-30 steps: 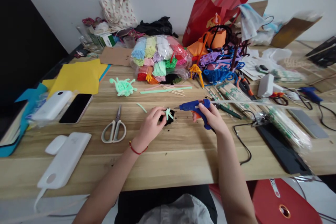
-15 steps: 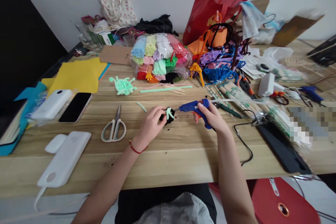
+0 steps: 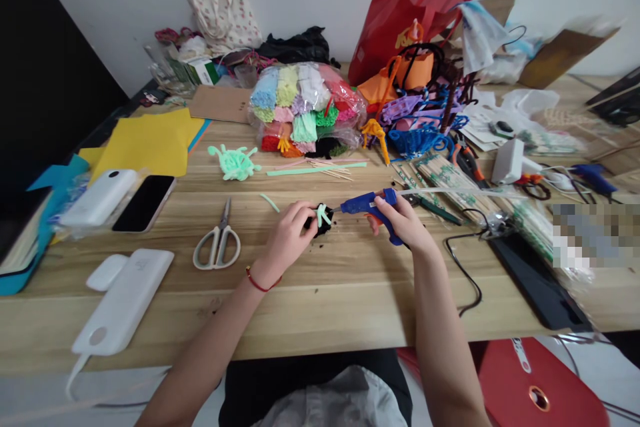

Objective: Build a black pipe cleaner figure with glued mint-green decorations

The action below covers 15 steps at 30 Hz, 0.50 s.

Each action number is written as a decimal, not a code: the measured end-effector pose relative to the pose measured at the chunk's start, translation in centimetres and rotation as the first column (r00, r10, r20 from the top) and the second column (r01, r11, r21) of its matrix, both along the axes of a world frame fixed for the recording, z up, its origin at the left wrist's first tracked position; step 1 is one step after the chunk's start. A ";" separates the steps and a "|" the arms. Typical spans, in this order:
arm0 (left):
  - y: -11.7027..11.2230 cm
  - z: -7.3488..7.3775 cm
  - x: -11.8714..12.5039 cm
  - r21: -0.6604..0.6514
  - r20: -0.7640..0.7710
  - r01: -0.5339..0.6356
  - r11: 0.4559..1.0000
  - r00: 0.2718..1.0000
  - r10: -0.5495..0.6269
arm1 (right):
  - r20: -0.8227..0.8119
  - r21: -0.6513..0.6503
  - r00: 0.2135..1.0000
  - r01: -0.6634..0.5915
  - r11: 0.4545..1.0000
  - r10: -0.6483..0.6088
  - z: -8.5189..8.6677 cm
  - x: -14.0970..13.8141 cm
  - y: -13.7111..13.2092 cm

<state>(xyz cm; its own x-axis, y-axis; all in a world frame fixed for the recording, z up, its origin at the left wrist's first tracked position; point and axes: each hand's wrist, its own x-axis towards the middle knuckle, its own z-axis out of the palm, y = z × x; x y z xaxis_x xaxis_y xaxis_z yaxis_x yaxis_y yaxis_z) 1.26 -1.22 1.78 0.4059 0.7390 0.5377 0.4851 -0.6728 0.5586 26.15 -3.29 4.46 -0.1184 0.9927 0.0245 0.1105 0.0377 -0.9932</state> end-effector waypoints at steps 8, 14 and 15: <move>0.0 0.1 0.1 0.005 -0.001 0.003 1.000 1.000 -0.003 | 0.023 0.003 1.000 0.012 1.000 -0.013 0.0 0.0 -0.1; 0.0 0.0 0.1 0.009 -0.009 0.005 1.000 1.000 -0.004 | 0.021 0.006 1.000 0.016 1.000 -0.016 0.2 -0.1 -0.2; 0.0 0.0 0.1 0.009 -0.010 0.005 1.000 1.000 -0.005 | 0.020 0.002 1.000 0.020 1.000 -0.020 0.2 -0.1 -0.2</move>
<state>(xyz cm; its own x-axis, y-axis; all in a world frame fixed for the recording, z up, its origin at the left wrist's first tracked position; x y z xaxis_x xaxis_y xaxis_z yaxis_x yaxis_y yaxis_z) 1.36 -1.20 1.74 0.4149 0.7321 0.5403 0.4869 -0.6803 0.5478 26.09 -3.50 4.65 -0.0992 0.9948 0.0239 0.1307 0.0368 -0.9907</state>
